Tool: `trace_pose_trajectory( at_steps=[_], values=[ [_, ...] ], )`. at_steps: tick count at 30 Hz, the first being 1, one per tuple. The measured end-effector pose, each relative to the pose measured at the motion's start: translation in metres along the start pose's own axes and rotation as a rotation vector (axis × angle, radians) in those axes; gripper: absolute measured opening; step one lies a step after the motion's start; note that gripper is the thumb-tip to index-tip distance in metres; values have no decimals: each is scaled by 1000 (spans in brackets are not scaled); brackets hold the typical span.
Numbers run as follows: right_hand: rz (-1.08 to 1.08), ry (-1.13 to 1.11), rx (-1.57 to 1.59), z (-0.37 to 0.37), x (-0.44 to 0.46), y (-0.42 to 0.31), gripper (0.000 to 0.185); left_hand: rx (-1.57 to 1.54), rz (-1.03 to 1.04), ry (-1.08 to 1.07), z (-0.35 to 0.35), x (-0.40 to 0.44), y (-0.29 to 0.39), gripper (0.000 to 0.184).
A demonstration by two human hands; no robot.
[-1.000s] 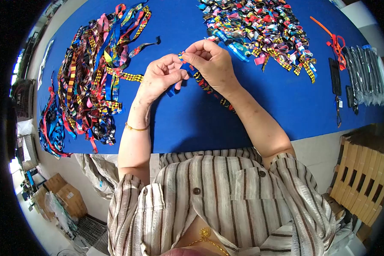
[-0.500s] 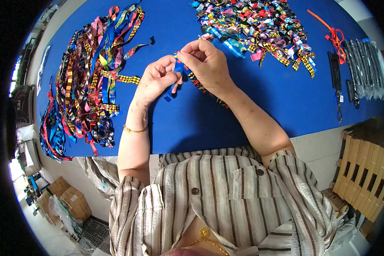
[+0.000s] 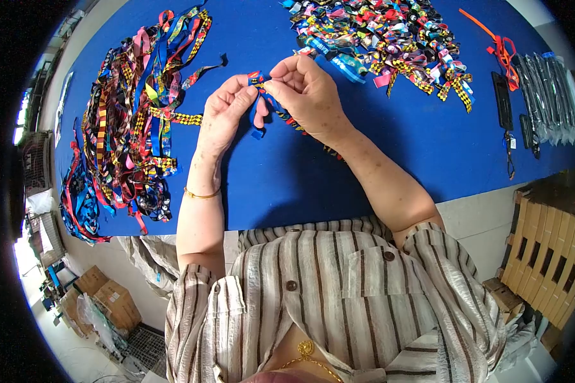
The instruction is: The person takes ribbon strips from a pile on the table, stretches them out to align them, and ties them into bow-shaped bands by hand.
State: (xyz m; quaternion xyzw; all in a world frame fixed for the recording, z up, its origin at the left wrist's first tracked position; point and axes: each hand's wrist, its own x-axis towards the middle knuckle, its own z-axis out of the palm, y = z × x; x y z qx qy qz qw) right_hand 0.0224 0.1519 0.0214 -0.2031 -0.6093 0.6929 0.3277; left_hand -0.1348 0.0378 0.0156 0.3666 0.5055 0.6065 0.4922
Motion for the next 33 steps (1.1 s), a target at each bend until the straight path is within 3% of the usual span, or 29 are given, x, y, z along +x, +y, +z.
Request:
trace_pose_trajectory(
  at_steps=[11,23,33],
  values=[
    [-63,69,-3,0,-1,1,20,152,-98,16,11,-4,4,23],
    [-171,121,2,-1,3,12,21,89,-118,-109,14,-7,13,15],
    [-184,122,-44,3,0,14,21,-9,-123,-50,16,-6,10,16]
  ],
)
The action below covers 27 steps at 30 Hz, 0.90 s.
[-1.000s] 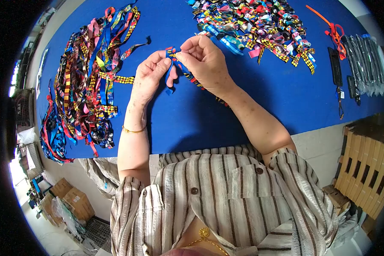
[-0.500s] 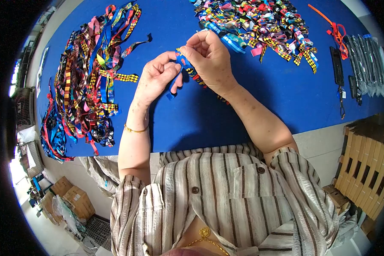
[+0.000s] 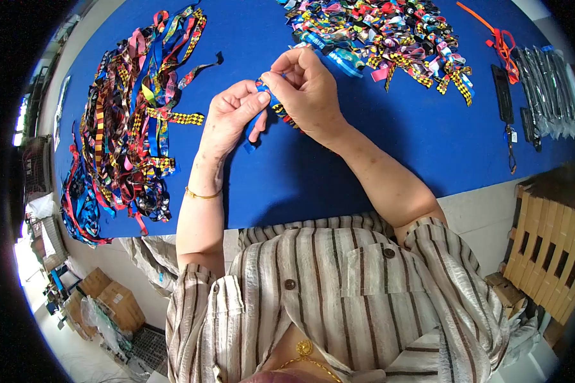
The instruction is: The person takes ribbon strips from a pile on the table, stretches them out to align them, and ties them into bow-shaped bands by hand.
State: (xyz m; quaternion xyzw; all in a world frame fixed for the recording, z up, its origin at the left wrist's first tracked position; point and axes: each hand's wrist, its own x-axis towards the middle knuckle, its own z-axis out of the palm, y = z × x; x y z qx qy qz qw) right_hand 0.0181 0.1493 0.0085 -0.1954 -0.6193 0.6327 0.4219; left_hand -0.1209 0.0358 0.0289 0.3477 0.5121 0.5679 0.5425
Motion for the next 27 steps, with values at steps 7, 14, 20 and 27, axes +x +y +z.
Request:
trace_pose_trajectory(
  at_steps=[7,14,20,27],
  values=[
    [65,-19,-65,-5,4,-9,22,55,30,87,-2,1,-3,19],
    [160,-128,-120,-8,0,-2,16,158,55,74,-4,1,-8,22],
    [68,-94,-194,-6,1,-8,10,109,3,50,-3,1,-3,17],
    [-52,-108,-222,-8,2,-3,11,-14,19,49,0,1,-1,15]
  ],
)
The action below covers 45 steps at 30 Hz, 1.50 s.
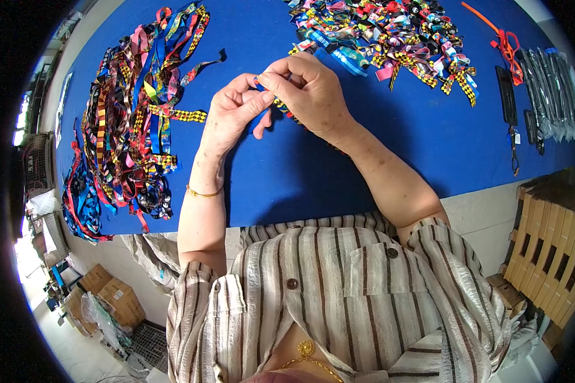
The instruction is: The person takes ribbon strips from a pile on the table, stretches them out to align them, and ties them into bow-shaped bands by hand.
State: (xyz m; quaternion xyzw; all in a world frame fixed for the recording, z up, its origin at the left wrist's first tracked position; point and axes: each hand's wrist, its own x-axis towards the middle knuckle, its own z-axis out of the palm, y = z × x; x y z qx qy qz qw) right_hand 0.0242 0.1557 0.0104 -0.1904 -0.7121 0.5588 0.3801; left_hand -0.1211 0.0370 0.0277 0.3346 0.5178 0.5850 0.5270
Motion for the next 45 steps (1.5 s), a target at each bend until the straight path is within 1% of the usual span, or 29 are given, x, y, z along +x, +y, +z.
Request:
trace_pose_trajectory(
  at_steps=[2,5,8,9,12,13,16,17,20,23,26,30,33,36,39,42,45],
  values=[
    [52,3,73,2,-1,-1,12,-70,27,52,0,1,-5,14],
    [131,-5,166,2,-1,-4,13,21,74,43,-21,5,-17,13],
    [221,-106,130,-4,1,-13,12,-234,106,-17,-19,3,-5,11],
    [254,-152,136,-4,0,-17,12,-257,127,61,-16,5,-8,11],
    [336,-263,137,-5,-1,-24,12,-241,166,203,-19,7,-3,11],
    [353,-288,131,-4,-2,-24,12,-266,173,206,-20,8,-4,13],
    [356,-310,136,-3,-2,-17,12,-283,164,163,-26,6,-3,13],
    [352,-297,166,-2,-2,-14,12,-222,184,172,-41,12,-17,14],
    [386,-288,238,-3,-1,-12,12,-260,193,148,-34,9,-7,13],
    [400,-288,286,-3,-1,-11,13,-293,215,118,-40,9,-7,18],
    [428,-318,294,-3,0,-14,13,-375,191,141,-34,7,1,17],
    [476,-341,285,-1,-2,-12,14,-470,177,86,-35,6,3,17],
    [464,-341,315,0,-2,-11,17,-484,180,76,-38,6,0,18],
    [312,-361,255,3,-4,-10,23,-518,188,81,-43,7,-3,18],
    [221,-400,-8,1,-7,-7,32,-546,191,109,-44,7,-3,14],
    [184,-342,-49,3,-10,-3,30,-549,192,49,-44,5,-1,14],
    [202,-242,39,6,-10,-9,28,-560,230,23,-43,6,0,14]
  ],
)
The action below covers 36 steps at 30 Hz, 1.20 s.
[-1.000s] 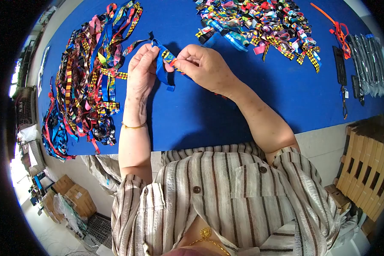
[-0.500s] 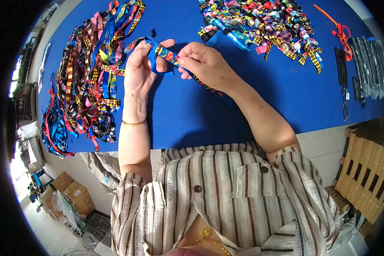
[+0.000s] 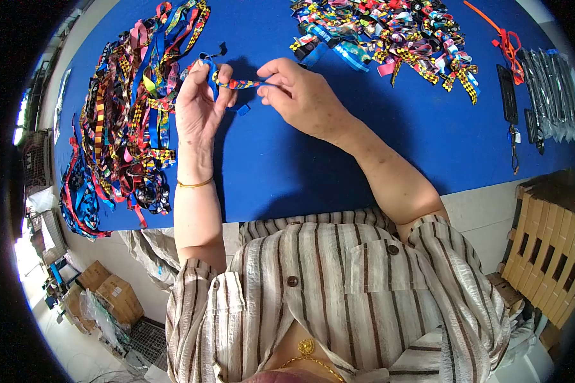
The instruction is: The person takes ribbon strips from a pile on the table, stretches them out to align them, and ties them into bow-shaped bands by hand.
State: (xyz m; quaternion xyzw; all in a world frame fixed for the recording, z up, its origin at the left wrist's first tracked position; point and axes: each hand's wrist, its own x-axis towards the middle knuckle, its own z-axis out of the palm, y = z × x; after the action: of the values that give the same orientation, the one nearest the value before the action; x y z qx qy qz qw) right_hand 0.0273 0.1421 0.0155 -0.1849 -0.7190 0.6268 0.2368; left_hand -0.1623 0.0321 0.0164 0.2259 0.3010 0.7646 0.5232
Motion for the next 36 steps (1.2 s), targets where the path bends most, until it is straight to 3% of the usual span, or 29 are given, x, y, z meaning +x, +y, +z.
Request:
trace_pose_trajectory(
  at_steps=[3,6,9,12,18,21,24,27,36],
  values=[
    [-16,99,25,2,0,2,20,-14,-1,15,2,-2,4,15],
    [-34,101,-113,-2,0,1,14,-27,10,-28,1,-2,4,16],
    [-199,120,-367,-4,-1,-6,11,-52,31,-85,1,-3,6,17],
    [-100,82,-363,-3,-3,-9,13,-101,34,-143,0,-3,8,18],
    [-140,62,-549,-1,-5,-8,10,-75,47,-139,3,-4,6,17],
    [38,114,-313,1,-4,-8,12,-43,17,-163,6,-4,7,17],
    [30,163,-141,0,1,-4,14,35,-40,-185,13,-7,6,18],
    [177,84,19,-9,2,-12,17,80,-128,-221,16,-6,-1,18],
    [95,70,148,-6,0,1,24,288,-266,-186,26,-9,-9,15]
  ],
)
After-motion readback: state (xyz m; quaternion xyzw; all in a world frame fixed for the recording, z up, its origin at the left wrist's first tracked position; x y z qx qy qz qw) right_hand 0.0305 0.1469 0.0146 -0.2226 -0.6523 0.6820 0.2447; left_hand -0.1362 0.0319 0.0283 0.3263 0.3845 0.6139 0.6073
